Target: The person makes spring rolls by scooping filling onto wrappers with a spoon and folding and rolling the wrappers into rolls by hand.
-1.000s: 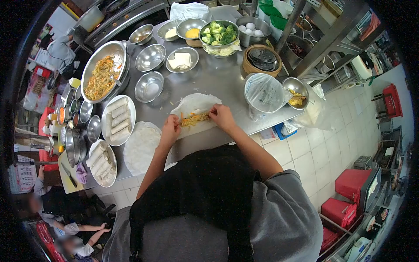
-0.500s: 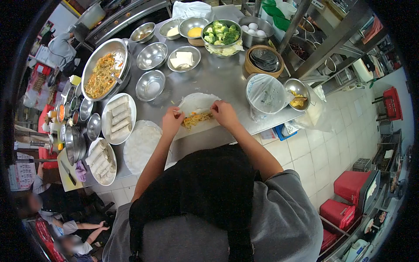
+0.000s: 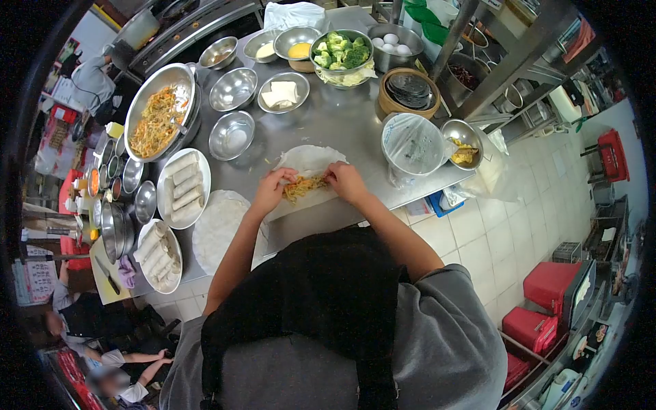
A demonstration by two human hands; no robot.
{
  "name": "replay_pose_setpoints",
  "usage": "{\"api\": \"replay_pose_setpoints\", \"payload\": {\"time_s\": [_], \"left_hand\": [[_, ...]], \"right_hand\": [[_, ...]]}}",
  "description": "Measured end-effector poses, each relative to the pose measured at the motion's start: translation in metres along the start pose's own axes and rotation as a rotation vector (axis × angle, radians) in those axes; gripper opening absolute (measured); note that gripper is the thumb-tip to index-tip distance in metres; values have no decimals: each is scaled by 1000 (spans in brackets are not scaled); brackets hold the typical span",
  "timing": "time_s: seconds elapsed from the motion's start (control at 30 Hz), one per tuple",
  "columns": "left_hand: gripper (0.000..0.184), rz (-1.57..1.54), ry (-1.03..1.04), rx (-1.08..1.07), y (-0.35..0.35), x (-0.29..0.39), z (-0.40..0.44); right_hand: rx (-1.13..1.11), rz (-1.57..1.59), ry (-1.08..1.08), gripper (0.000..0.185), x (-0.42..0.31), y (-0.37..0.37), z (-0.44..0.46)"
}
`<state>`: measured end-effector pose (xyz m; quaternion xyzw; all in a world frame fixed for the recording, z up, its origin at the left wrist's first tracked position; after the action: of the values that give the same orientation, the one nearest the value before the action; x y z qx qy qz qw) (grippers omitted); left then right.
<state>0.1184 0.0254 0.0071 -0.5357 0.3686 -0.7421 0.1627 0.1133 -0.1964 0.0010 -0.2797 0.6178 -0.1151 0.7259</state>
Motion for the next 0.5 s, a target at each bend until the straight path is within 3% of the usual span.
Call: {"api": "replay_pose_setpoints", "payload": {"time_s": [0.07,0.17,0.27,0.33,0.5], "left_hand": [[47,-40,15,46,-12,6,-9],[29,-117,-319,189,-29,-19,-44],[18,323,-449,286,-37,-31,-78],[22,392,-547,254,-32,-18,-89],[33,466,-636,248,-21,4,-90]], "right_hand": [[5,10,-6,13,9,1,-1],[-4,1,52,16,-4,-10,-2],[-40,-112,-65,23,-29,-8,-1],[-88,-213,-273,30,-54,11,0],[-161,-288,-406,39,-70,62,9]]}}
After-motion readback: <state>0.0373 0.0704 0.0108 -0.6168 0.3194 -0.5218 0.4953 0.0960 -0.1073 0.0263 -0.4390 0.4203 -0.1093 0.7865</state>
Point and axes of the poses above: each hand's wrist, its own z-axis towards the middle knuckle, its own y-axis out of the palm, x = y × z, the point moved 6 cm from there along z, towards the middle knuckle, and after that the axes turned 6 degrees about z, right-handed, at the moved point
